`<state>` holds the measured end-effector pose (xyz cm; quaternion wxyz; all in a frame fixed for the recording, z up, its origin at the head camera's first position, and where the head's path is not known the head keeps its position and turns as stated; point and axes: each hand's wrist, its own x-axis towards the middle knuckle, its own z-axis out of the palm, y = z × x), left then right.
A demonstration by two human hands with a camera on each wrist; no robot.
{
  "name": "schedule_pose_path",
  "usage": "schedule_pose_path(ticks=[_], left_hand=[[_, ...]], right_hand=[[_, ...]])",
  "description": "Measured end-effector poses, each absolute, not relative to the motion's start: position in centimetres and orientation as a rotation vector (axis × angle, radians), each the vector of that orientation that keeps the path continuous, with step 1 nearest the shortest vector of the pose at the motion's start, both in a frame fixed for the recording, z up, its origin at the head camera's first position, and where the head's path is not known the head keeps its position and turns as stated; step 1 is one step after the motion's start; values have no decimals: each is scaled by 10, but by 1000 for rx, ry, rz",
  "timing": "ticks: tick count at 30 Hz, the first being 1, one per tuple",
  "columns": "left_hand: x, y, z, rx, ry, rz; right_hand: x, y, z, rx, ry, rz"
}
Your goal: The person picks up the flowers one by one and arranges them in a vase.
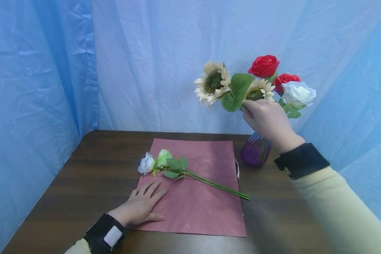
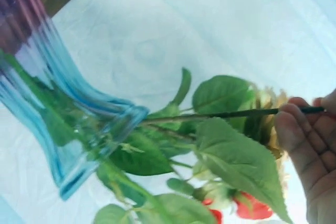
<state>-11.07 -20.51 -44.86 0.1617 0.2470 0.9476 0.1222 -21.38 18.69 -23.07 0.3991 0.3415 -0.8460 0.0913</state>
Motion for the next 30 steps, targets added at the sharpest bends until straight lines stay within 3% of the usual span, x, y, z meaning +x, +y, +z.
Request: schedule_pose_path(ticks=[8, 30], left_hand=[[-110, -204, -446, 696, 2692, 372], [-110, -203, -446, 682, 2684, 336]], right_hand=[[-218, 203, -237, 889, -2085, 230], [-227, 244, -264, 633, -2323, 304]])
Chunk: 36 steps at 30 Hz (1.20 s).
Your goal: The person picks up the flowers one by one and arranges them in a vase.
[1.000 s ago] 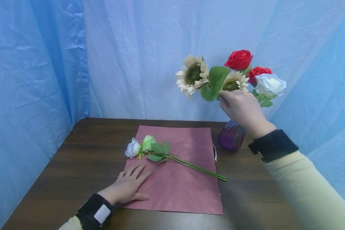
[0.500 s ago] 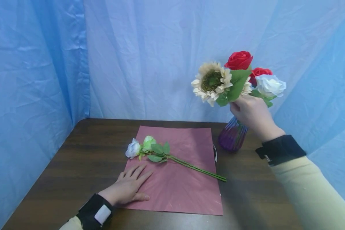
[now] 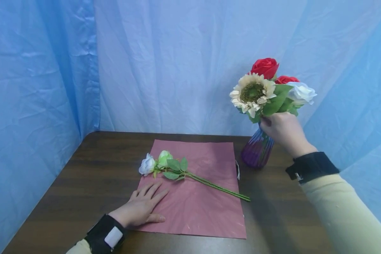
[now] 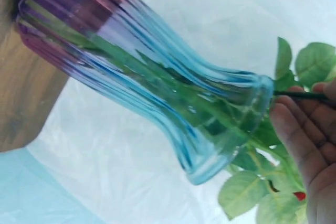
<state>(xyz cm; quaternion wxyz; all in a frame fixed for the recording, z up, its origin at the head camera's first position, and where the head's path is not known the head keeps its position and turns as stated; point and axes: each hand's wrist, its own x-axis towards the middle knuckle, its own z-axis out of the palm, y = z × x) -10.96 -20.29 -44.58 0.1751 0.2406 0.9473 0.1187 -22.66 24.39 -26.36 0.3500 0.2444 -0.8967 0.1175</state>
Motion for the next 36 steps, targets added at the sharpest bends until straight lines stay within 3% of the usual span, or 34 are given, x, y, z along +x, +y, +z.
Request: schedule_pose_path(ticks=[11, 26, 36], left_hand=[[-110, -203, -445, 670, 2695, 339], [-113, -201, -447, 685, 2695, 331], [-114, -200, -446, 659, 2691, 319]], right_hand=[[-241, 236, -263, 604, -2412, 280], [-254, 234, -258, 294, -2583, 329], [-250, 248, -276, 34, -2522, 461]])
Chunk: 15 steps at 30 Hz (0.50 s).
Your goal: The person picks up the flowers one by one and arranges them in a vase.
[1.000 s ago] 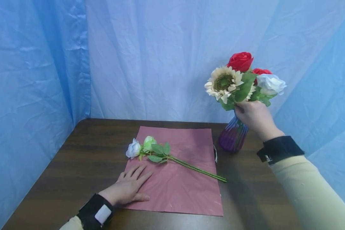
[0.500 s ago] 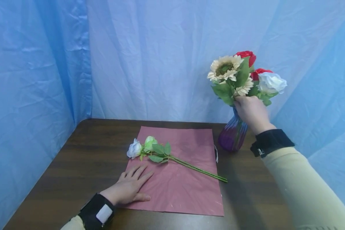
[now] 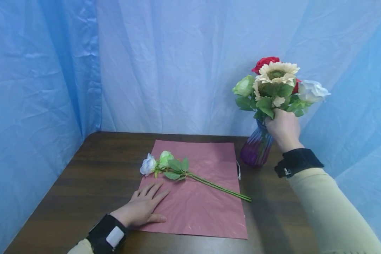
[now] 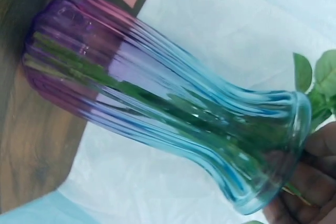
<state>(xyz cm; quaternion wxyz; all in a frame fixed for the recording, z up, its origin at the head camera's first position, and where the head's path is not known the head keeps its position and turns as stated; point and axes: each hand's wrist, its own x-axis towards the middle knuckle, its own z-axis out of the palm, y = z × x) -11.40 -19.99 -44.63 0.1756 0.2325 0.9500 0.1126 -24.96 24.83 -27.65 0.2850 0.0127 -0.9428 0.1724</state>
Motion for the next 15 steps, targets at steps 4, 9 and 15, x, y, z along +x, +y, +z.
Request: schedule_pose_path(ticks=[4, 9, 15], left_hand=[[-113, -201, -446, 668, 2687, 333], [-111, -202, -445, 678, 2683, 355], [-110, -202, -442, 687, 2685, 375]], right_hand=[[-249, 252, -283, 32, -2374, 414], [-245, 258, -288, 53, -2286, 426], [-238, 268, -289, 36, -2331, 550]])
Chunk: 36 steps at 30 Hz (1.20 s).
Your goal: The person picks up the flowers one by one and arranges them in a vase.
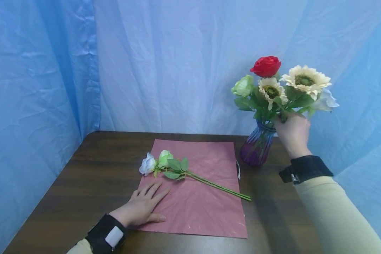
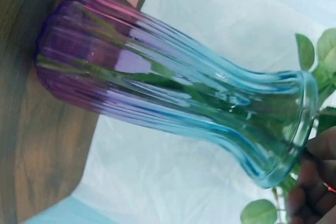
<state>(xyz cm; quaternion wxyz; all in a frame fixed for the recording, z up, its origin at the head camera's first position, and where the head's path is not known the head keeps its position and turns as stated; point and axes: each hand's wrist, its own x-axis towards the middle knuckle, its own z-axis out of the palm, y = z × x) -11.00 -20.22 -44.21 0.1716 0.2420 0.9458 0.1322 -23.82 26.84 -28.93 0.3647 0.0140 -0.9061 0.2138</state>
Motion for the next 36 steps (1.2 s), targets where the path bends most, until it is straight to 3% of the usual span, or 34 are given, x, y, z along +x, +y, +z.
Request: schedule_pose_path(ticks=[36], left_hand=[[-109, -203, -442, 713, 2693, 381]], right_hand=[[-242, 291, -290, -307, -2348, 963]])
